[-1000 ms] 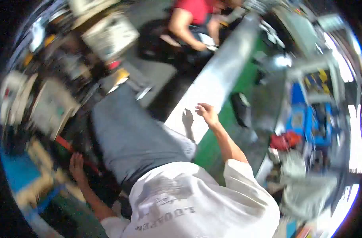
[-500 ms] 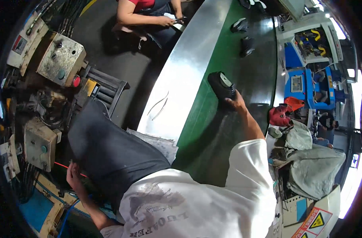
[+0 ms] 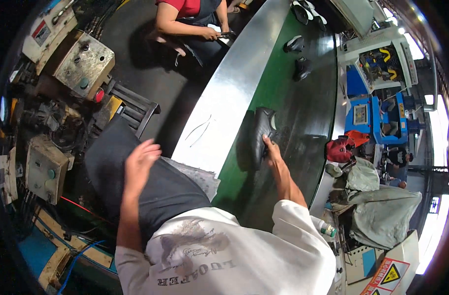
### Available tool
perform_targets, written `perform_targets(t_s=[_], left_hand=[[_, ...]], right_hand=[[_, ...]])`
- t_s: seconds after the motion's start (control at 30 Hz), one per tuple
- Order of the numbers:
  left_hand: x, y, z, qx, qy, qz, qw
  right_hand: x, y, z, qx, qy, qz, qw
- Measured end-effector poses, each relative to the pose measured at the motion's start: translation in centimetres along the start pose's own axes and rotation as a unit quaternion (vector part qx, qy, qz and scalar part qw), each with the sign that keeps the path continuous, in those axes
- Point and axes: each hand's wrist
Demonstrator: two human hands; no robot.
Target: Trimming excess material from shoes and operating lasting machinery in a shoe factory.
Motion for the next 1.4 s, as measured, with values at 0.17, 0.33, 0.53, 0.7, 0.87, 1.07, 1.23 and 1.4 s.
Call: perform_targets(t_s=[0.17, 0.33, 0.53, 0.7, 0.87, 1.07, 1.23, 1.4], left_hand=[[7.0, -1.8, 0.2, -0.015, 0.114, 0.121, 0.986], [5.6, -1.3, -3.1, 0.053, 0.239, 0.020, 0.969], [-2.8, 4.8, -2.5, 0.071, 0.134, -0.225, 0.962], [-7.1, 10.0, 2.4, 0.091, 0.052, -0.273, 0.956], [-8.4, 14.7, 4.3, 0.086, 0.369, -0.144, 0.914], [-10.7, 10.7, -0.4, 0.091, -0.048, -0.349, 0.931], [-11.0, 10.1, 1.1, 0.152, -0.058, -0.449, 0.879], [-11.2, 10.2, -1.2, 0.163, -0.011, -0.362, 0.918]], right_hand=[[15.8, 13.6, 4.8, 0.062, -0.176, 0.320, 0.929], [29.9, 22.1, 5.9, -0.141, 0.010, 0.399, 0.906], [40.6, 27.8, 3.4, -0.246, 0.174, 0.353, 0.886], [42.3, 28.7, 1.5, -0.321, 0.262, 0.323, 0.851], [40.5, 29.5, 0.6, -0.257, 0.286, 0.381, 0.841], [39.7, 31.3, 0.2, -0.379, 0.342, 0.370, 0.776], [39.6, 30.4, 0.8, -0.343, 0.333, 0.375, 0.794], [38.3, 30.9, 1.4, -0.359, 0.351, 0.416, 0.758]])
Point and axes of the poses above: each hand's wrist, its own y-axis away from the middle knuckle, its own x-axis out of the palm, z = x × y, and after that the axes turned 2 degrees about x, right-handed
